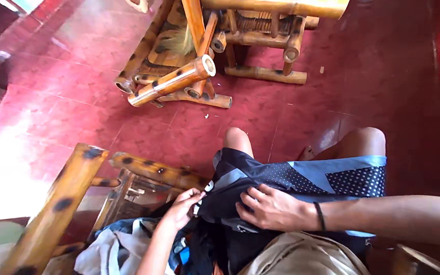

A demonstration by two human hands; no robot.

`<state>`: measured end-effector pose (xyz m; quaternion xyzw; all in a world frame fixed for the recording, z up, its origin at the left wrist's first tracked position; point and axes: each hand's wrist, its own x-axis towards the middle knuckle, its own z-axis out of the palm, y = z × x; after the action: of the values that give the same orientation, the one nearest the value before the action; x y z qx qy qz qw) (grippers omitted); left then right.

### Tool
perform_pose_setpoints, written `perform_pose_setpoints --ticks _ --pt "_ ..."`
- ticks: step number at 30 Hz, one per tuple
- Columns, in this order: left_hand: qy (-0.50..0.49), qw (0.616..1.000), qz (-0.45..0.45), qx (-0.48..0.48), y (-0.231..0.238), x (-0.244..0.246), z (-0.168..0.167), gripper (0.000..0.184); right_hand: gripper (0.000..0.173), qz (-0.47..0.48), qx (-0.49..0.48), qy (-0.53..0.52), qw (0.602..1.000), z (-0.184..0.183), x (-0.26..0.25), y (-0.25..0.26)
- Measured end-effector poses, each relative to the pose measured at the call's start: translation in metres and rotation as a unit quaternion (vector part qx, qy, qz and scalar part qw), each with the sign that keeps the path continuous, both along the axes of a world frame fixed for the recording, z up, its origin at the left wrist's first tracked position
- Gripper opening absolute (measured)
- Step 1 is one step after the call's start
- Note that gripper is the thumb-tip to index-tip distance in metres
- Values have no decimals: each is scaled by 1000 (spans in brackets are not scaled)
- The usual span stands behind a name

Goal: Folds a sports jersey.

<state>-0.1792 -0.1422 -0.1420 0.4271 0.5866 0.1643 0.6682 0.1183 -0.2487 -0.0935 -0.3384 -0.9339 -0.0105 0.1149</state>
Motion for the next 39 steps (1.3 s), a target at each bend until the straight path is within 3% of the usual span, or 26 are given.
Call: perform_pose_setpoints --ticks 4,9,12,14,17,19,21,24,26,30,33,36,39 --pt "-9 1000 0 9 -1 -8 -2 11 21 24 11 36 999 -16 -9 10" --pt "-58 998 7 15 3 -6 2 34 17 -3 21 118 993 -27 -2 13" --pt "-161 986 -9 32 3 -15 -1 25 16 -63 -42 216 973 -35 2 14" --pt "-223 971 -58 60 6 -21 -6 30 19 -96 -97 269 953 -34 7 16" --pt "-139 969 -99 180 6 -9 -7 38 22 -135 -164 333 919 -31 11 20" --pt "-63 952 -100 282 6 4 -13 28 24 -152 -182 346 908 -31 12 22" --pt "-51 933 -92 343 10 8 -22 18 25 -164 -184 348 905 -31 13 24" --pt "-91 938 -88 323 16 6 -24 17 25 -176 -173 358 901 -33 12 26" --pt "-132 943 -63 298 17 4 -24 28 25 -186 -161 365 898 -34 11 28" --pt "-132 949 -1 286 15 11 -21 31 25 -241 -150 382 879 -36 7 35" --pt "-76 963 34 256 13 20 -26 9 30 -337 -272 352 830 -27 6 48" --pt "-29 971 34 234 10 26 -31 12 32 -383 -405 326 764 -19 11 65" --pt "12 971 60 232 8 35 -33 15 32 -396 -411 305 762 -15 14 68"
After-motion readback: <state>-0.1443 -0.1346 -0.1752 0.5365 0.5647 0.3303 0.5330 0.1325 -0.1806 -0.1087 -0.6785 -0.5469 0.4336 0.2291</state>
